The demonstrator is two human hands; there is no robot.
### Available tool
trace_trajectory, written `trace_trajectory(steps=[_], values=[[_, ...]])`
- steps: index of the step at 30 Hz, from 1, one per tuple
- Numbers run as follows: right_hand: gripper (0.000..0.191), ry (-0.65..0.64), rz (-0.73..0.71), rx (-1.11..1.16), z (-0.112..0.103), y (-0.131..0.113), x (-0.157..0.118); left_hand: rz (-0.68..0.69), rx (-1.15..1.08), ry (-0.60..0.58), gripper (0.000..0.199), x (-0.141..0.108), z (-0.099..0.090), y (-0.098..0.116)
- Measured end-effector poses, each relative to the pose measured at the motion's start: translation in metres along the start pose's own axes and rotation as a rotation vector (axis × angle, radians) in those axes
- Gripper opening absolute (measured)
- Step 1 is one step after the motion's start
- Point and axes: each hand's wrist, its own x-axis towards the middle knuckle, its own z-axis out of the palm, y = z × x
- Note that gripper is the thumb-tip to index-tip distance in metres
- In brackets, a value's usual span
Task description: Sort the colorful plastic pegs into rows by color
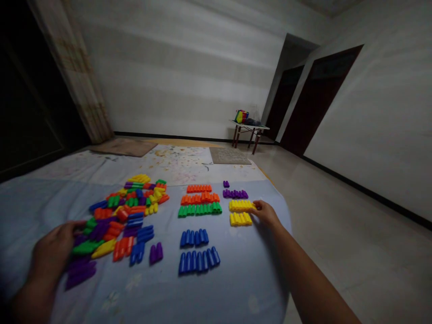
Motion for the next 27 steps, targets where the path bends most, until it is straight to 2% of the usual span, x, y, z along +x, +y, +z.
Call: trace_trajectory(steps=[3, 7, 9, 11, 13, 16, 19, 22, 24, 27], values=[[0.029, -0.01, -0.015, -0.005, -0.001, 0.002, 0.001, -0.071, -0.105, 0.002, 0.036, -0.002, 0.002, 0.004], [0.035, -0.023, 0.0, -0.052, -0.006, 0.006, 0.002, -0.08, -0.16, 0.016, 0.036, -0.003, 0.004, 0.002], [0.039, 0.019, -0.011, -0.104, -0.009, 0.003, 0.003, -0.076, -0.18, 0.017, 0.036, -0.003, 0.005, 0.0], [0.041, 0.09, -0.079, -0.144, -0.008, -0.007, 0.003, -0.073, -0.184, 0.012, 0.034, -0.003, 0.005, -0.001], [0.041, 0.134, -0.181, -0.138, 0.0, -0.03, -0.002, -0.061, -0.185, 0.007, 0.033, -0.004, 0.005, 0.0], [0.035, 0.064, -0.322, -0.081, 0.03, -0.083, -0.019, -0.041, -0.195, -0.002, 0.033, -0.006, 0.005, 0.004], [0.027, -0.149, -0.53, -0.048, 0.076, -0.143, -0.047, -0.048, -0.197, -0.006, 0.032, -0.006, 0.005, 0.004], [0.028, -0.354, -0.663, -0.051, 0.124, -0.193, -0.076, -0.047, -0.198, 0.001, 0.032, -0.005, 0.005, 0.001], [0.03, -0.478, -0.716, -0.077, 0.152, -0.217, -0.091, -0.042, -0.201, 0.001, 0.031, -0.004, 0.005, -0.001], [0.038, -0.607, -0.756, -0.191, 0.182, -0.237, -0.103, -0.045, -0.201, -0.006, 0.031, -0.004, 0.005, -0.001]])
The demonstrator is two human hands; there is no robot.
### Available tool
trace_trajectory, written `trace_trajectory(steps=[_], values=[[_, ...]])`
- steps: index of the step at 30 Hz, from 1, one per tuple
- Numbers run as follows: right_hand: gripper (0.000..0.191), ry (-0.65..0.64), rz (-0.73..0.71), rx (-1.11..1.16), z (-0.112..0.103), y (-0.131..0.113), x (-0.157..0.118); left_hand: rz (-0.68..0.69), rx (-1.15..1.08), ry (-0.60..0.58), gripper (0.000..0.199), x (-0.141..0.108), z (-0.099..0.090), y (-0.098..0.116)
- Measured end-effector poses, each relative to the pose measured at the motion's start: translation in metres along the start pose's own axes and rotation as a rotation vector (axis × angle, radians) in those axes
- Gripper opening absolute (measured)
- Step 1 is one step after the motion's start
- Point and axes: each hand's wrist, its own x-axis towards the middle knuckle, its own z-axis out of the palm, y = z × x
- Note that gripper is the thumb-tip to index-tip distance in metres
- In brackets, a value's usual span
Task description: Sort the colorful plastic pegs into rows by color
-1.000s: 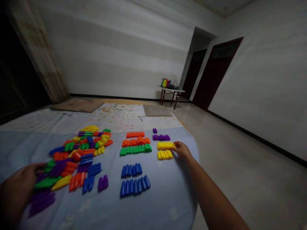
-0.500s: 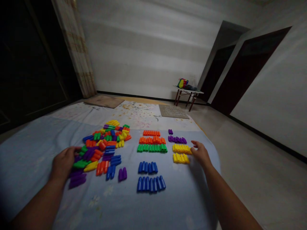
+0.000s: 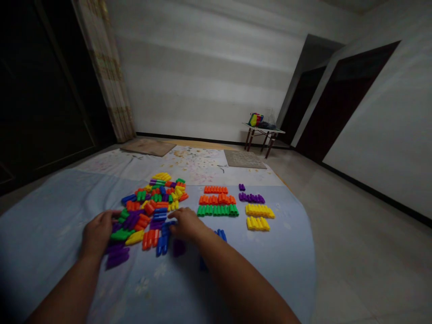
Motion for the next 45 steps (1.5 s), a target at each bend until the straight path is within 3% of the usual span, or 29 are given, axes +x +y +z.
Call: trace_trajectory(steps=[4, 10, 18, 24, 30, 35, 39, 42, 45], values=[[0.047, -0.121, 0.049, -0.121, 0.012, -0.004, 0.014, -0.007, 0.013, 0.007, 0.031, -0.001, -0.001, 0.003], [0.049, -0.126, 0.037, -0.142, 0.007, 0.005, 0.013, -0.022, 0.048, 0.013, 0.031, 0.002, 0.001, -0.002], [0.021, 0.11, 0.004, -0.029, -0.009, 0.012, -0.001, -0.013, 0.083, 0.042, 0.03, 0.001, 0.002, -0.001], [0.036, -0.164, -0.015, -0.044, -0.018, 0.021, -0.017, -0.012, 0.078, 0.054, 0.03, -0.001, 0.004, -0.001], [0.044, -0.088, 0.109, -0.08, -0.019, 0.016, -0.019, -0.01, 0.053, 0.064, 0.032, 0.0, 0.006, -0.003], [0.047, -0.133, 0.105, -0.173, -0.012, 0.009, -0.01, -0.003, 0.04, 0.037, 0.034, -0.002, 0.004, 0.002], [0.048, 0.058, 0.086, -0.03, -0.041, 0.023, -0.034, -0.037, 0.012, 0.041, 0.034, -0.004, 0.005, 0.008], [0.048, 0.222, 0.099, 0.083, -0.069, 0.048, -0.07, -0.066, 0.001, 0.047, 0.036, -0.006, 0.005, 0.012], [0.049, 0.284, 0.156, 0.131, -0.082, 0.078, -0.106, -0.05, -0.024, 0.067, 0.035, -0.006, 0.004, 0.012]])
